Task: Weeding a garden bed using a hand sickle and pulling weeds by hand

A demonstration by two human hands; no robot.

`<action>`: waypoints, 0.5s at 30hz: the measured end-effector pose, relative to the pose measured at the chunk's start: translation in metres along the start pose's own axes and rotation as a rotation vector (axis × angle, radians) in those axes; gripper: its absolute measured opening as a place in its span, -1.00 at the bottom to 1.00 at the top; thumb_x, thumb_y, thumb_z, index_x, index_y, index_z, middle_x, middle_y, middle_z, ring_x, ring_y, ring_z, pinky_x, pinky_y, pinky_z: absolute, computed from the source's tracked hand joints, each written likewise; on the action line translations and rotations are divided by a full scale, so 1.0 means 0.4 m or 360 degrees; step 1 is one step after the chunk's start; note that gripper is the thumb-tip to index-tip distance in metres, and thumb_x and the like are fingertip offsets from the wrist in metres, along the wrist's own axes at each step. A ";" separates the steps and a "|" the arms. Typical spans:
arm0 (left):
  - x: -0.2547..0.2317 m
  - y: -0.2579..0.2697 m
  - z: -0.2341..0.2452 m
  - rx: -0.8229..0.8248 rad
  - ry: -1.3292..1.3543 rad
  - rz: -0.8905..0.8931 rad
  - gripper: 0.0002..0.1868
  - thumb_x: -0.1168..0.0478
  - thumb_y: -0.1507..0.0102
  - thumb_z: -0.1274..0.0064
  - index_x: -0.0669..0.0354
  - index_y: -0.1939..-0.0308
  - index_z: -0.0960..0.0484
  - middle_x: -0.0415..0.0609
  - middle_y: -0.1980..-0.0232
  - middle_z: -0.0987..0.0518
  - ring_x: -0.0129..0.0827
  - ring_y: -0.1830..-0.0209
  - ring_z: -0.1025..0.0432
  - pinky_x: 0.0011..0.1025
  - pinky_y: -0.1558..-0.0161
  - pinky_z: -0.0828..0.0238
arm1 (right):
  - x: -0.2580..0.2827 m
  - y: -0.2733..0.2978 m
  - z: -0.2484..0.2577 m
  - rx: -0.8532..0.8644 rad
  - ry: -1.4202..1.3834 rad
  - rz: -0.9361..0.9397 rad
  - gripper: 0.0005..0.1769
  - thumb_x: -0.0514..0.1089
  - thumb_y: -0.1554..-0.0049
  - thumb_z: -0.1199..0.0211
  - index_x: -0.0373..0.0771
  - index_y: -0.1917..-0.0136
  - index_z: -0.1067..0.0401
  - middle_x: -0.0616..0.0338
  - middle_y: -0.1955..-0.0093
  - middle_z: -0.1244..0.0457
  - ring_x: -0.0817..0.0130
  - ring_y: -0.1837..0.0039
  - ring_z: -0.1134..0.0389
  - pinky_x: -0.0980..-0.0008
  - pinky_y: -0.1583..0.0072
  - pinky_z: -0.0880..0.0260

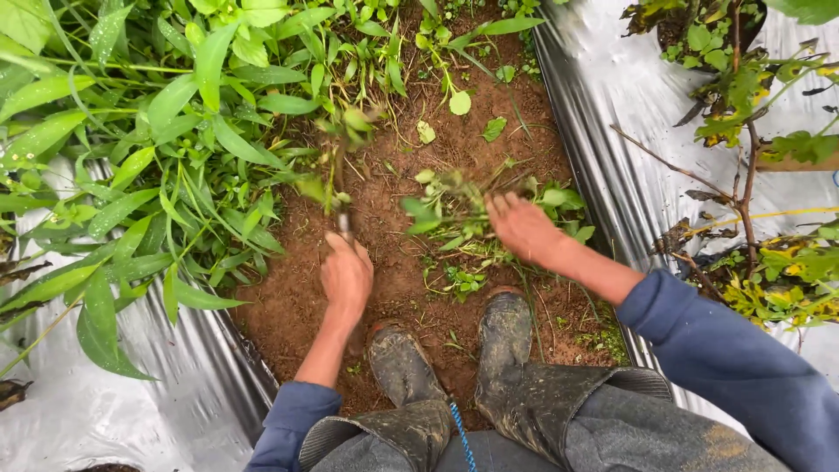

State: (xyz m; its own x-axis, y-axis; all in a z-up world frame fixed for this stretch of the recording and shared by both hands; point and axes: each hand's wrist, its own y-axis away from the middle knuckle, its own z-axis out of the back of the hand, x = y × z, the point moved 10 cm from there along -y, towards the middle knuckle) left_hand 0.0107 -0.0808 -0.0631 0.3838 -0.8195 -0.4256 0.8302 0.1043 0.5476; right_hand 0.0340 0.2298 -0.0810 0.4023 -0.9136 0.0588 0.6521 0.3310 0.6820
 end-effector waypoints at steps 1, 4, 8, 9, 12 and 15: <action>-0.073 0.050 0.052 -0.0002 -0.0004 -0.0004 -0.67 0.27 -0.43 0.26 0.44 -0.20 -0.25 0.10 0.54 -0.54 -0.06 0.60 -0.51 -0.18 0.53 -0.46 | 0.016 0.017 0.020 -0.0004 -0.0003 -0.0002 -0.31 -0.23 -0.20 -0.18 -0.41 -0.54 -0.10 -0.08 -0.17 -0.30 0.13 -0.19 -0.33 0.31 -0.02 -0.48; -0.165 0.178 0.023 0.0479 0.0557 0.0207 -0.34 0.09 -0.50 0.71 0.52 0.16 -0.51 0.10 0.60 -0.48 -0.16 0.63 -0.40 -0.22 0.40 -0.46 | 0.121 0.069 0.050 0.0006 -0.0097 0.0311 -0.45 -0.30 -0.21 -0.12 -0.43 -0.45 -0.22 -0.16 -0.22 -0.32 0.04 -0.26 -0.32 0.23 -0.13 -0.51; -0.150 0.194 -0.087 0.0683 0.0259 -0.0189 -0.54 0.13 -0.46 0.44 0.46 0.06 -0.51 0.12 0.59 -0.52 -0.09 0.60 -0.48 -0.21 0.45 -0.47 | 0.198 0.101 0.004 -0.0348 0.0053 0.0602 -0.52 -0.21 -0.29 0.11 -0.41 -0.43 -0.25 -0.17 -0.27 -0.29 0.06 -0.33 -0.28 0.17 -0.31 -0.31; -0.164 0.181 -0.066 0.0583 0.0037 -0.0336 -0.60 0.21 -0.40 0.17 0.58 -0.13 -0.43 0.23 0.55 -0.57 0.04 0.53 -0.55 -0.13 0.51 -0.41 | 0.190 0.099 -0.008 -0.0529 0.0073 0.0594 -0.47 -0.15 -0.28 0.14 -0.42 -0.44 -0.25 -0.17 -0.24 -0.27 0.02 -0.32 -0.26 0.16 -0.29 -0.28; -0.032 0.067 -0.008 0.0053 -0.0072 -0.0143 -0.75 0.11 -0.32 0.09 0.17 0.04 -0.38 0.24 0.54 -0.58 0.13 0.47 -0.59 -0.05 0.48 -0.46 | 0.145 0.142 0.096 0.0054 -0.0069 0.0241 -0.27 -0.11 -0.27 0.02 -0.17 -0.66 0.07 -0.20 -0.62 0.06 -0.08 -0.61 0.05 -0.08 -0.59 0.16; 0.019 0.015 0.112 -0.0176 0.0012 -0.0015 -0.78 0.28 -0.36 0.15 0.34 -0.03 -0.33 0.31 0.51 -0.57 0.15 0.46 -0.58 -0.07 0.38 -0.54 | 0.109 0.185 0.099 0.0120 0.0063 0.0119 0.12 0.22 -0.16 -0.24 -0.11 -0.71 0.34 -0.24 -0.68 0.22 -0.10 -0.67 0.20 -0.14 -0.61 0.30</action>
State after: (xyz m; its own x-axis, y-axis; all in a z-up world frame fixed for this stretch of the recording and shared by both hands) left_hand 0.0004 -0.1118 -0.0308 0.3782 -0.8166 -0.4360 0.8733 0.1584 0.4608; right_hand 0.0741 0.2053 0.0010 0.4740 -0.8766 0.0837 0.5699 0.3778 0.7297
